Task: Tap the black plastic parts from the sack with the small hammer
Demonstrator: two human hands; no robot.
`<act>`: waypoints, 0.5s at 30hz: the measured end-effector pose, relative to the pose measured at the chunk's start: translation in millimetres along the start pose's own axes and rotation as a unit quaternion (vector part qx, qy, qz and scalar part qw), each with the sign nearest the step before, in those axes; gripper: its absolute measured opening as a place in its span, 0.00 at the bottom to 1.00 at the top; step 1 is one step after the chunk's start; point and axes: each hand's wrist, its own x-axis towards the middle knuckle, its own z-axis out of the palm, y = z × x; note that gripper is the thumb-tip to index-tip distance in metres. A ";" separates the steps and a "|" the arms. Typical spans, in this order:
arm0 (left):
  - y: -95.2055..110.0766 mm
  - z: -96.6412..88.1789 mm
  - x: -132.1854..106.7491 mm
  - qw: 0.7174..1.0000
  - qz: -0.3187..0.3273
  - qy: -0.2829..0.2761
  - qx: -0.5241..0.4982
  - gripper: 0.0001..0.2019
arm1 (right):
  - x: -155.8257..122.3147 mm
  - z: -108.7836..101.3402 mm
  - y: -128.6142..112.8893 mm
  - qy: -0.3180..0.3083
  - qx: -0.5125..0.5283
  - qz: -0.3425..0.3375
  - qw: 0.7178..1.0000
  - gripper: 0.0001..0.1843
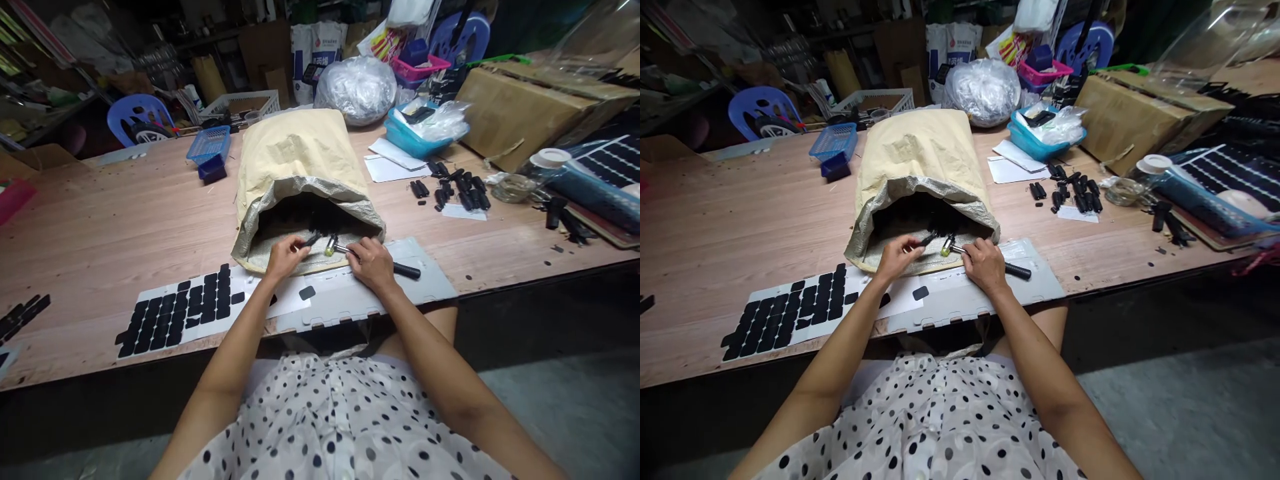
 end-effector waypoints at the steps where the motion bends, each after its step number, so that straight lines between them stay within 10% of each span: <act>1: -0.2 1.3 -15.2 1.000 0.017 -0.015 -0.008 0.07 | 0.4 -0.3 -0.1 -0.003 0.000 0.004 1.000 0.13; 6: 1.0 19.4 -64.2 0.995 0.069 -0.057 0.034 0.05 | 0.5 -2.8 2.0 -0.019 -0.009 0.005 1.000 0.13; 15: 1.6 29.8 -63.9 0.994 0.061 -0.052 0.071 0.08 | 0.1 -9.5 6.0 -0.015 -0.014 -0.010 1.000 0.15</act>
